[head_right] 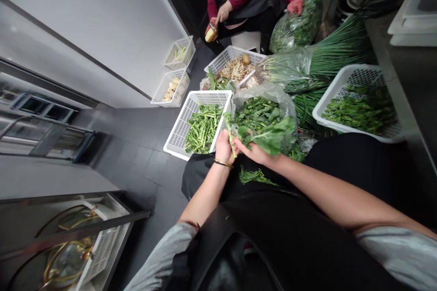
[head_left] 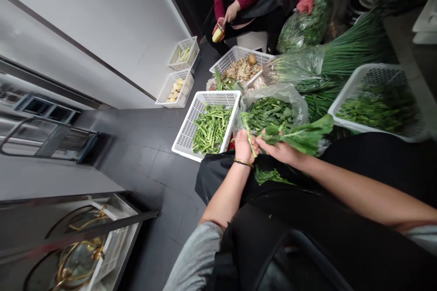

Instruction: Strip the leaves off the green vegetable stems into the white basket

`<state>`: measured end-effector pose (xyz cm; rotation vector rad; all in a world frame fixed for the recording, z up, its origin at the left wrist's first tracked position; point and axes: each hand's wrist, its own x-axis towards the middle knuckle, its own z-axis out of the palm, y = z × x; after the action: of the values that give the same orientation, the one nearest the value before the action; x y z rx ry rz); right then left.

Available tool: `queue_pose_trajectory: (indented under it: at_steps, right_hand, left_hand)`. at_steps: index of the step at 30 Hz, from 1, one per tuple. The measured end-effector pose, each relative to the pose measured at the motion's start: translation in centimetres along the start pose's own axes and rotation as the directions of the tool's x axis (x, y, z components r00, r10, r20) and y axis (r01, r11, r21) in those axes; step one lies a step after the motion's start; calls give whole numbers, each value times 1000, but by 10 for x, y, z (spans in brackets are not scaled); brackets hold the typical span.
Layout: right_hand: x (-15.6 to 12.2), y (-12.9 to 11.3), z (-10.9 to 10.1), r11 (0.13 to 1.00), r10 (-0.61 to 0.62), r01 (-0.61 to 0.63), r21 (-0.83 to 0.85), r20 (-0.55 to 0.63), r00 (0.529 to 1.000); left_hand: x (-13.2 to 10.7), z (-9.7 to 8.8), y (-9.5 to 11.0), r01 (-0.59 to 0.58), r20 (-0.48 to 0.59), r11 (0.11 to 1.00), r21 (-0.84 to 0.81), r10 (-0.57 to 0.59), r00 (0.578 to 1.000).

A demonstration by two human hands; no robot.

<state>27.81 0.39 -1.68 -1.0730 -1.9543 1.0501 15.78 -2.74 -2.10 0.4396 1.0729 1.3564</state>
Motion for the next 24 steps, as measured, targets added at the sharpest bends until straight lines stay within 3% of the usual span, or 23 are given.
queue_pose_trajectory:
  at_steps: [2,4,6,8,11,15,18,24]
  right_hand:
    - [-3,6,1,967,136,-155,204,105,985]
    - [2,11,-1,859,257,-319,400,203,945]
    - [11,14,-7,740,266,-400,541,311,912]
    - [19,15,-13,720,186,-360,594,335,924]
    - [19,12,-16,810,99,-254,529,304,948]
    - [-2,6,-10,962,139,-173,212,168,976]
    - [-12,5,-7,973,135,-159,169,149,980]
    - [15,15,-12,965,236,-242,103,70,969]
  left_hand:
    - [-3,-2,8,64,78,997,-51,-60,995]
    - [-8,-3,15,143,247,988,-63,-123,961]
    - [-14,-3,17,186,378,981,-53,-153,913]
    - [-18,-2,16,187,416,982,-37,-155,896]
    - [-17,-1,10,161,375,987,-6,-147,915]
    - [-10,-1,0,118,218,993,10,-118,969]
    - [-8,0,-4,-11,69,996,84,5,998]
    - [-14,1,-8,-197,106,932,303,172,979]
